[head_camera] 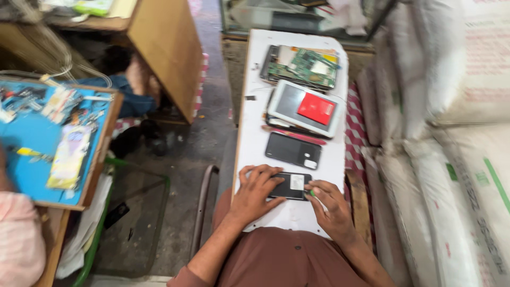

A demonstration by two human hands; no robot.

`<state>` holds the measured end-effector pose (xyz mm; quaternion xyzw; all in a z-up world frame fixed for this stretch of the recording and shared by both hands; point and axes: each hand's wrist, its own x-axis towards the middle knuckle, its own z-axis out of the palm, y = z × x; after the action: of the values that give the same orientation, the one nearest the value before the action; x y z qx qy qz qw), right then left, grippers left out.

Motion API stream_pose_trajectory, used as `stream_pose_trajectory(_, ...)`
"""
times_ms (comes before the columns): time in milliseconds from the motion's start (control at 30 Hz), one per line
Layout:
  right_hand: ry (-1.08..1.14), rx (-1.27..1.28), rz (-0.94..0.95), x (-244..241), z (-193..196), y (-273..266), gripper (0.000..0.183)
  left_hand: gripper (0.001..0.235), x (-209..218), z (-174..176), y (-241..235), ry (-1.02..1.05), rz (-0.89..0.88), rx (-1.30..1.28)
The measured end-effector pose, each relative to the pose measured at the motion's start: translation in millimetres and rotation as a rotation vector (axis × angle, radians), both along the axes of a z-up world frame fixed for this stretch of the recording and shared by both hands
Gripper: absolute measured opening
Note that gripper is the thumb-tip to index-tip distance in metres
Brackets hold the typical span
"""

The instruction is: The person uses a screwdriver to pry open the back of a white tablet, then sets it aside. They pick up a purple smartphone, remove its back cover, and place it on the table. They then handle a black smartphone, removing a red protective film from its back and using the screwdriver to work on the device's edges.

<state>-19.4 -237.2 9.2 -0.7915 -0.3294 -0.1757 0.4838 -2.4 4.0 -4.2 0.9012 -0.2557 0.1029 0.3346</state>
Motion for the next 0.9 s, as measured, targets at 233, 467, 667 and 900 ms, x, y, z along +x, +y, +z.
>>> stream_pose_trajectory(233,-0.025,-0.031,-0.099,0,4,8,0.061,0.048,-4,-3,2,-0.031,0.024,-0.01)
stream_pose_trajectory(467,-0.105,-0.195,-0.165,-5,8,8,0.062,0.049,-5,-4,1,0.007,0.036,0.008)
stream_pose_trajectory(667,-0.007,-0.095,-0.117,-4,11,6,0.062,0.049,-4,-3,1,-0.019,0.035,0.02)
stream_pose_trajectory(900,-0.083,-0.098,-0.19,-2,8,7,0.062,0.052,-2,2,-1,0.035,0.02,-0.021)
